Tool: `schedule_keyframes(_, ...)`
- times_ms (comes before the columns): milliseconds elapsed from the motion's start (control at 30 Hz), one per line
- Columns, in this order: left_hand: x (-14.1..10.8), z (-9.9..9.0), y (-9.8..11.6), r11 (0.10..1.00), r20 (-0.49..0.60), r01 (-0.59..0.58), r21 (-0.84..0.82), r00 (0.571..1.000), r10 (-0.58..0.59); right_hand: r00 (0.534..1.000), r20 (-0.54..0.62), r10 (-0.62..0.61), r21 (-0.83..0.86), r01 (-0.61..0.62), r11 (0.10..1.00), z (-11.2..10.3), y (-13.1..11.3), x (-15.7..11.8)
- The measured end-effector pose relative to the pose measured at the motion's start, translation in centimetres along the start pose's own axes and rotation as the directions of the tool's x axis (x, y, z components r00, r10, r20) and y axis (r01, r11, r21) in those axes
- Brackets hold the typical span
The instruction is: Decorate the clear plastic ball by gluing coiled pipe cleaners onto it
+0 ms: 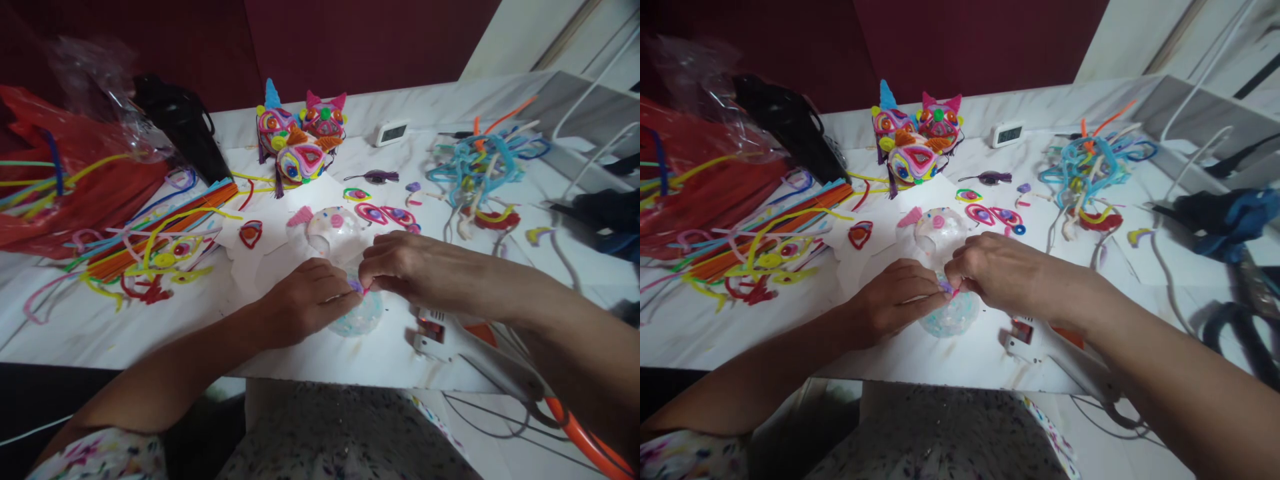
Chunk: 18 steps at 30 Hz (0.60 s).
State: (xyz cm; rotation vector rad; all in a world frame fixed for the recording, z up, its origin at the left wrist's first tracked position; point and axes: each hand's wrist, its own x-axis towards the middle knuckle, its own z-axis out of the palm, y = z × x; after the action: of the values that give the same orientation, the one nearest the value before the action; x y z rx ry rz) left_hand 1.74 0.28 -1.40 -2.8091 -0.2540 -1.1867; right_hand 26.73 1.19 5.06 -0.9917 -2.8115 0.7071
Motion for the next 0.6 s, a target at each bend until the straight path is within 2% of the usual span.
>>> schedule_keyframes(300, 0.1, -0.1, 0.1, 1.000, 0.036, 0.007, -0.008, 0.999, -0.007, 0.995, 0.081, 0.065, -0.083, -0.058, 0.995, -0.7, -1.2, 0.9)
schedule_keyframes(467, 0.2, -0.3, 0.2, 1.000, 0.051, 0.014, 0.007, 0.999, -0.014, 0.995, 0.072, 0.074, -0.121, -0.065, 0.991, -0.4, -1.0, 1.3)
schedule_keyframes(600, 0.1, -0.2, 0.2, 1.000, 0.050, 0.009, -0.008, 0.999, -0.009, 0.998, 0.057, 0.033, -0.149, -0.024, 0.989, -0.1, -0.4, 1.7)
